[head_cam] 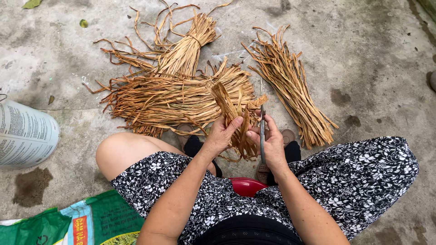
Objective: The person sits on a low red stool on a concrete surface and trims dried leaf strips with scissors. They pick up handfuls of dried leaves from a pile, cut off sections with the scissors, and place the trimmed pieces onto a separate pile beside them.
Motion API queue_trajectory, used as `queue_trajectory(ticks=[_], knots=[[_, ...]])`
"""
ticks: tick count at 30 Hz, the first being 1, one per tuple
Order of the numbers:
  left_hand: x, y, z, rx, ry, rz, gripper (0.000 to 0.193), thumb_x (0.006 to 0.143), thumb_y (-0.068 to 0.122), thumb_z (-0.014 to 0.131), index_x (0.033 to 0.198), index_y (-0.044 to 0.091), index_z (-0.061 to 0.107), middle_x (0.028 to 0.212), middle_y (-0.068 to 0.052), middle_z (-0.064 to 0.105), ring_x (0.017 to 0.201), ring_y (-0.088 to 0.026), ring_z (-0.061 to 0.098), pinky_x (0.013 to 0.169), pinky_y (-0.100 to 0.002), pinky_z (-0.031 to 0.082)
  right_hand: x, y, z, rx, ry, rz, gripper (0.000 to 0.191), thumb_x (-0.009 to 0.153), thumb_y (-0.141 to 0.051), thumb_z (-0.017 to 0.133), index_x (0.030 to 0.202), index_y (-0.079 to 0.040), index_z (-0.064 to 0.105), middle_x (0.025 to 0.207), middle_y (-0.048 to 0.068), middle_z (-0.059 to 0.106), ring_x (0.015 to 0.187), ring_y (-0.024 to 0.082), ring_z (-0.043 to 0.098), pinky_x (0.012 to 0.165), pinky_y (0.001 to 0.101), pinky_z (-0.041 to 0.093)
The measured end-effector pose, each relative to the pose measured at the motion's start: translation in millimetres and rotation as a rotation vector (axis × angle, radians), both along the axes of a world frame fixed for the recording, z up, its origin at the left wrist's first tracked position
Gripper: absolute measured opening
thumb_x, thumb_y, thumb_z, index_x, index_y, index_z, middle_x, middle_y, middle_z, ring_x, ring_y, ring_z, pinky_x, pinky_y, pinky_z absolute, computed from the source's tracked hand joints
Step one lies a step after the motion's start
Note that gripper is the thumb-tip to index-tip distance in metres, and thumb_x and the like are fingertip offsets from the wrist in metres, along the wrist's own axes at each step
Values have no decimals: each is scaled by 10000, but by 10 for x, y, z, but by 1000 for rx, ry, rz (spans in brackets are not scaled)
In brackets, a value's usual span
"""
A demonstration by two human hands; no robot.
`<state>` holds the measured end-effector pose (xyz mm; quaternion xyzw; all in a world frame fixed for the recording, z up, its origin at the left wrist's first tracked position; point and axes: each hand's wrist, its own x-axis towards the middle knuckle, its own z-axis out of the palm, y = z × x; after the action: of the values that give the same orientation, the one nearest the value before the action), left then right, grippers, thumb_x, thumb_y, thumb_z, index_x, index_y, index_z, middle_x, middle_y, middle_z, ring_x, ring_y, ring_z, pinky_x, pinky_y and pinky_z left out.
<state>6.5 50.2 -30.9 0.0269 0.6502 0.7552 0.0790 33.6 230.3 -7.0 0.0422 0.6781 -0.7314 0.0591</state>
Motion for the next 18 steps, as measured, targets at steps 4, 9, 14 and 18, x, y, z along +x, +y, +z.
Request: queue_trajectory(ticks=[4,9,14,18], knots=[[32,-5,55,-118,0,-108,389,960,381,696,1136,35,722,946,-36,758,852,-95,696,767,-282,589,-38,35,-5,130,166,38,665,900,-62,772,1491,-64,467,990,44,722,903,90,693,790,251,577],[37,32,54,-20,14,-77,309,994,324,683,1129,49,724,980,-41,769,865,-88,677,797,-274,584,-50,46,71,89,35,-30,576,900,-79,757,1420,-77,511,853,58,723,676,65,630,602,209,512],[-54,-48,-7,446,-222,109,295,943,263,665,1166,74,621,891,-77,732,771,-171,724,717,-319,604,-14,23,177,-84,87,-160,424,929,-55,724,1300,-91,522,828,69,735,478,37,498,404,170,348],[-51,84,-136,394,-157,118,466,970,423,698,1224,59,555,877,-41,613,757,-154,642,701,-307,576,97,-140,84,-23,166,-27,430,902,-13,736,1270,-78,525,959,69,757,683,83,595,549,207,431]])
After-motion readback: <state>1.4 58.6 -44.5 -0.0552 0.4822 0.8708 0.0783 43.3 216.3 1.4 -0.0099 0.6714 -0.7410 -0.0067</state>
